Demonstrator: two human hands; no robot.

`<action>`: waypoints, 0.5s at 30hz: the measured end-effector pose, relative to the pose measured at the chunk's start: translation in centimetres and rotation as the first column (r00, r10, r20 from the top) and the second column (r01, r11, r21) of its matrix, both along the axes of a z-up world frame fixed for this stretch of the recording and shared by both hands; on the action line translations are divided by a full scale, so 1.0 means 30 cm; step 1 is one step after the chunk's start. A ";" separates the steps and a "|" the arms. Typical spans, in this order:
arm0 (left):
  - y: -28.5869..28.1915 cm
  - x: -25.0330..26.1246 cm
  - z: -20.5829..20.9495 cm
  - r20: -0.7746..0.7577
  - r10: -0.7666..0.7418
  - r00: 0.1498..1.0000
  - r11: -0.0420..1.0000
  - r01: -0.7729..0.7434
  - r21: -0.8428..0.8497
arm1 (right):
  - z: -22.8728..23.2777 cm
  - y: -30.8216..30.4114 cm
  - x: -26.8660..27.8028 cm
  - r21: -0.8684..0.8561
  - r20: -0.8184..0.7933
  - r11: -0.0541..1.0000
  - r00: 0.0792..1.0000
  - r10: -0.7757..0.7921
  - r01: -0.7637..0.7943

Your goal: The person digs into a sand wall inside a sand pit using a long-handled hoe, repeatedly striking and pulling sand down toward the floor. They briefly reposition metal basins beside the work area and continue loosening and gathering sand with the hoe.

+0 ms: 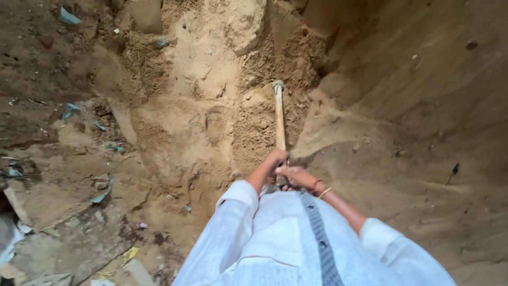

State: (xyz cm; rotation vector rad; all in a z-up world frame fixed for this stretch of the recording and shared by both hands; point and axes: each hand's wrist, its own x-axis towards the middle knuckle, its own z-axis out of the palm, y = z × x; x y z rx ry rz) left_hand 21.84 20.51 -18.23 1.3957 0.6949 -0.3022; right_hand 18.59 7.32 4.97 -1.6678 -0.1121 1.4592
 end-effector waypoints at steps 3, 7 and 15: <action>0.093 -0.003 0.053 -0.082 -0.072 0.994 0.997 0.070 -0.035 | 0.137 0.003 0.024 -0.014 0.161 0.992 0.979 -0.124 0.127; 0.137 -0.051 0.035 -0.063 -0.099 0.993 0.936 0.071 -0.344 | 0.093 -0.122 0.059 0.124 0.266 0.899 0.859 -0.438 0.421; 0.158 -0.132 0.081 -0.010 -0.127 0.992 0.983 0.124 -0.131 | 0.257 -0.061 0.213 0.093 0.228 0.886 0.857 -0.462 0.453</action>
